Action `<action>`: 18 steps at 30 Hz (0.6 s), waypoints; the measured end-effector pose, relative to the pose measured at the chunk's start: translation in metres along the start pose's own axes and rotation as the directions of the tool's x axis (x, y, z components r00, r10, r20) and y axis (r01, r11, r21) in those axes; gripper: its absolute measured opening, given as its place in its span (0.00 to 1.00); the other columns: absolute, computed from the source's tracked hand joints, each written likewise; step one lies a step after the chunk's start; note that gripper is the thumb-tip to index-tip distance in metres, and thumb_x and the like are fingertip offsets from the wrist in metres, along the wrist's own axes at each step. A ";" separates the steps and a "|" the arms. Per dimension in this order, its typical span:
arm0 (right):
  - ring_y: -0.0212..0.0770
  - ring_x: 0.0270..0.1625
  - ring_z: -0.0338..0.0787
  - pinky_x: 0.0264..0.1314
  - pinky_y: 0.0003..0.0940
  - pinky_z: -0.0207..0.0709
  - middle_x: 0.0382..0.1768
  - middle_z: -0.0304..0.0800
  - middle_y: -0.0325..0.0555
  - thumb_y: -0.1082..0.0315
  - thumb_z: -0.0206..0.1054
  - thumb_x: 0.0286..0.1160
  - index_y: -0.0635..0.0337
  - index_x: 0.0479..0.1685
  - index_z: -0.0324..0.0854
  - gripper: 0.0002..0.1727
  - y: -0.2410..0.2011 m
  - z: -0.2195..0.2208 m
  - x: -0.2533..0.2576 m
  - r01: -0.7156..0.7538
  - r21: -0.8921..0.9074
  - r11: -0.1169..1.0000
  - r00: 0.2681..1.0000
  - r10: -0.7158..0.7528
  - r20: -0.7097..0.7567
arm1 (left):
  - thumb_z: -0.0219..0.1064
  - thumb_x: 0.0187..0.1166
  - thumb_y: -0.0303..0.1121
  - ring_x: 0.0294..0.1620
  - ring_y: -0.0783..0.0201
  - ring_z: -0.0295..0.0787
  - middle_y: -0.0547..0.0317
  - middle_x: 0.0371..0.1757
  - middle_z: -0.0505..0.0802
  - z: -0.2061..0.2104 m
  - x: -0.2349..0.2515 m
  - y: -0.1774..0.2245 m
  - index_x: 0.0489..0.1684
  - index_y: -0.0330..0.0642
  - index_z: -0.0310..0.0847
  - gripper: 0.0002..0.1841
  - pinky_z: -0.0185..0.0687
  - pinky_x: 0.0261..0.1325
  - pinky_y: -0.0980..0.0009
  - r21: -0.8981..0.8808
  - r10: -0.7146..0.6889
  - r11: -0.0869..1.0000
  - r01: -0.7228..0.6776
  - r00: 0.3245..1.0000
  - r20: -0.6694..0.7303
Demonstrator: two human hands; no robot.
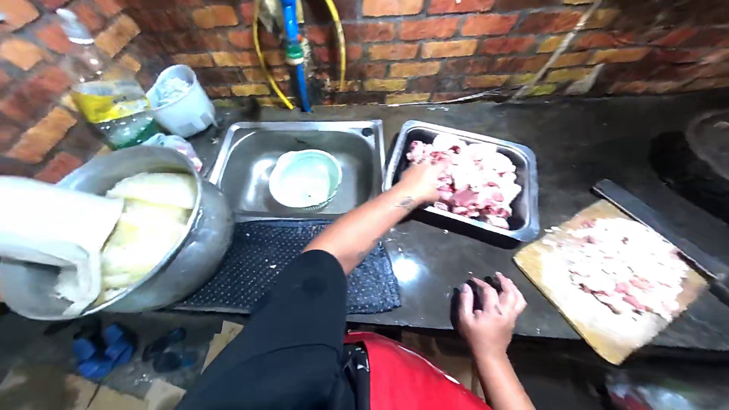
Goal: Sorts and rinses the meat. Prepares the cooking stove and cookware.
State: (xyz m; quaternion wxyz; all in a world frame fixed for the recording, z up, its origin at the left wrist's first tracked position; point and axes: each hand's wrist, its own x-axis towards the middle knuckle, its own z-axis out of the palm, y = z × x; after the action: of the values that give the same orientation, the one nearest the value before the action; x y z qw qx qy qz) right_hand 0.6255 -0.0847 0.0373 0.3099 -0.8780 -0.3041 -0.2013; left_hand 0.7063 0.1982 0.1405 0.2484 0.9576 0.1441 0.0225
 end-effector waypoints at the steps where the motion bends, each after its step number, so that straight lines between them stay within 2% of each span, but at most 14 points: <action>1: 0.81 0.76 0.75 0.81 0.65 0.64 0.69 0.79 0.82 0.53 0.56 0.79 0.72 0.48 0.91 0.27 -0.002 0.000 0.001 -0.008 -0.006 1.000 1.000 0.008 0.007 | 0.82 0.58 0.30 0.72 0.27 0.80 0.28 0.79 0.77 0.003 0.001 0.006 0.84 0.57 0.74 0.43 0.82 0.62 0.30 0.035 -0.022 0.999 0.020 0.998 0.055; 2: 0.82 0.77 0.73 0.82 0.65 0.63 0.70 0.78 0.83 0.54 0.56 0.79 0.73 0.48 0.90 0.28 -0.004 -0.001 0.002 -0.022 -0.009 1.000 0.999 0.022 0.027 | 0.82 0.60 0.26 0.74 0.23 0.75 0.26 0.82 0.73 0.006 0.002 0.012 0.84 0.58 0.75 0.43 0.81 0.63 0.28 0.036 -0.043 0.999 0.040 0.996 0.078; 4: 0.82 0.79 0.71 0.84 0.66 0.60 0.71 0.76 0.83 0.54 0.55 0.78 0.73 0.49 0.90 0.28 -0.007 -0.004 0.003 -0.048 -0.022 0.999 0.997 0.049 0.063 | 0.79 0.65 0.24 0.76 0.21 0.71 0.27 0.86 0.67 0.007 0.004 0.017 0.85 0.59 0.74 0.41 0.79 0.65 0.28 0.047 -0.067 0.997 0.063 0.992 0.105; 6: 0.81 0.79 0.72 0.83 0.66 0.61 0.71 0.78 0.82 0.53 0.54 0.78 0.73 0.47 0.90 0.28 -0.006 -0.001 0.004 -0.054 -0.037 0.998 0.997 0.056 0.060 | 0.76 0.68 0.23 0.73 0.22 0.76 0.26 0.86 0.67 0.003 0.006 0.015 0.85 0.59 0.74 0.39 0.81 0.64 0.30 0.038 -0.049 0.998 0.045 0.990 0.129; 8: 0.80 0.77 0.74 0.83 0.65 0.62 0.69 0.79 0.81 0.53 0.54 0.78 0.72 0.45 0.90 0.28 -0.005 0.001 0.004 -0.048 -0.045 0.998 0.998 0.050 0.049 | 0.76 0.68 0.24 0.66 0.27 0.84 0.25 0.82 0.72 0.001 0.012 0.000 0.79 0.53 0.79 0.34 0.83 0.63 0.32 -0.030 0.029 0.999 -0.026 0.992 0.122; 10: 0.79 0.76 0.76 0.82 0.63 0.64 0.67 0.81 0.80 0.54 0.54 0.78 0.71 0.43 0.91 0.27 -0.002 0.002 0.003 -0.044 -0.054 0.998 0.999 0.046 0.029 | 0.79 0.66 0.27 0.70 0.31 0.83 0.27 0.79 0.76 -0.003 0.021 -0.016 0.78 0.44 0.79 0.33 0.80 0.69 0.33 -0.119 0.110 0.988 -0.094 0.984 0.142; 12: 0.79 0.75 0.77 0.81 0.63 0.65 0.66 0.82 0.80 0.55 0.54 0.78 0.71 0.41 0.91 0.26 -0.002 0.003 0.005 -0.041 -0.059 0.997 0.999 0.043 0.017 | 0.78 0.65 0.24 0.75 0.38 0.81 0.32 0.72 0.84 -0.013 0.025 -0.032 0.70 0.33 0.82 0.28 0.74 0.77 0.40 -0.290 0.160 0.950 -0.115 0.978 0.136; 14: 0.79 0.75 0.77 0.82 0.63 0.65 0.66 0.83 0.80 0.55 0.56 0.77 0.71 0.40 0.91 0.25 -0.001 0.004 0.005 -0.047 -0.039 0.998 0.999 0.048 0.008 | 0.73 0.68 0.19 0.69 0.48 0.85 0.36 0.67 0.87 -0.026 0.021 -0.048 0.65 0.28 0.79 0.23 0.79 0.73 0.51 -0.545 0.142 0.838 -0.035 0.978 0.155; 15: 0.79 0.74 0.77 0.82 0.63 0.65 0.65 0.83 0.79 0.56 0.57 0.77 0.71 0.40 0.91 0.25 0.000 0.005 0.006 -0.053 -0.018 0.998 0.999 0.053 -0.003 | 0.71 0.71 0.18 0.63 0.53 0.86 0.38 0.65 0.87 -0.034 0.016 -0.055 0.66 0.28 0.76 0.22 0.82 0.67 0.55 -0.664 0.118 0.747 0.030 0.977 0.176; 17: 0.78 0.74 0.77 0.83 0.62 0.64 0.65 0.82 0.80 0.57 0.60 0.78 0.72 0.41 0.90 0.23 -0.004 0.003 0.016 -0.069 0.054 0.996 0.997 0.071 -0.028 | 0.67 0.73 0.20 0.51 0.59 0.87 0.45 0.58 0.88 -0.051 0.005 -0.071 0.70 0.34 0.72 0.24 0.86 0.52 0.59 -0.824 0.077 0.553 0.124 0.977 0.199; 18: 0.76 0.74 0.78 0.83 0.61 0.64 0.65 0.82 0.80 0.58 0.61 0.79 0.73 0.41 0.90 0.22 -0.009 0.001 0.028 -0.059 0.096 0.994 0.997 0.063 -0.045 | 0.66 0.73 0.21 0.47 0.60 0.89 0.48 0.54 0.89 -0.060 0.000 -0.081 0.70 0.37 0.72 0.24 0.88 0.47 0.61 -0.866 0.074 0.484 0.124 0.981 0.182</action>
State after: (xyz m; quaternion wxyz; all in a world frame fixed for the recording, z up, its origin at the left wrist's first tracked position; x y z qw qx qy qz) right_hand 0.6403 -0.0669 0.0551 0.3642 -0.8662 -0.2787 -0.1983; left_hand 0.6785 0.2937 0.1537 0.7133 0.6935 0.1015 -0.0046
